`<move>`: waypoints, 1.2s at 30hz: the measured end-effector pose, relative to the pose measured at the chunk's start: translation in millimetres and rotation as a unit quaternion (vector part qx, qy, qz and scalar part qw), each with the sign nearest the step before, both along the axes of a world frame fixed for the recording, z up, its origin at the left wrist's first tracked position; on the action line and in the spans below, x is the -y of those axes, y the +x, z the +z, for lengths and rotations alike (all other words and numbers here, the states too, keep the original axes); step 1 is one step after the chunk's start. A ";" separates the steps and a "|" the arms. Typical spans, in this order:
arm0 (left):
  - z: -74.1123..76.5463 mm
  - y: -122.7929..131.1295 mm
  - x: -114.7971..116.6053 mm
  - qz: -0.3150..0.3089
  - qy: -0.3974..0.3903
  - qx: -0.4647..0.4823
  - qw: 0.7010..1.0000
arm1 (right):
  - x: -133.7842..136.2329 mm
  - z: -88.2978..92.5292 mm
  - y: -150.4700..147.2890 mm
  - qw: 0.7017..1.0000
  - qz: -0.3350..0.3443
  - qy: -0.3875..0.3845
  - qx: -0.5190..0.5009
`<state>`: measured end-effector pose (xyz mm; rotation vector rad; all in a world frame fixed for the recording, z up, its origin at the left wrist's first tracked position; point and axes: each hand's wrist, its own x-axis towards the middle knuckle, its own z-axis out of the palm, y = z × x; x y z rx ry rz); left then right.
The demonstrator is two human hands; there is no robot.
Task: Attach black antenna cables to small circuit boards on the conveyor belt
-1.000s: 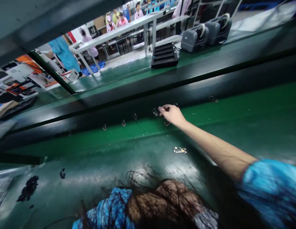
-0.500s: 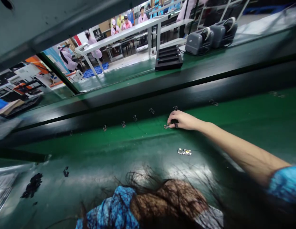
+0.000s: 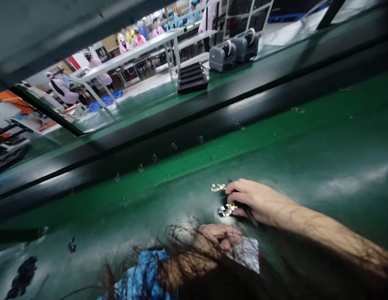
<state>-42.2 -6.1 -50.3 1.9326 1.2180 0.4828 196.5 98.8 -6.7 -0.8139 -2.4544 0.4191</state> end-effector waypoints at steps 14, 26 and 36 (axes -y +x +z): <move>49.4 13.4 25.5 0.120 -0.181 0.146 0.965 | 110.8 11.0 43.1 0.923 -0.154 -0.234 -0.263; 72.6 8.9 19.0 0.076 -0.120 0.110 0.984 | 103.8 54.5 25.8 0.915 -0.100 -0.298 -0.252; 74.0 4.2 19.2 0.019 -0.059 0.096 0.993 | 101.5 49.0 20.5 0.925 -0.096 -0.255 -0.265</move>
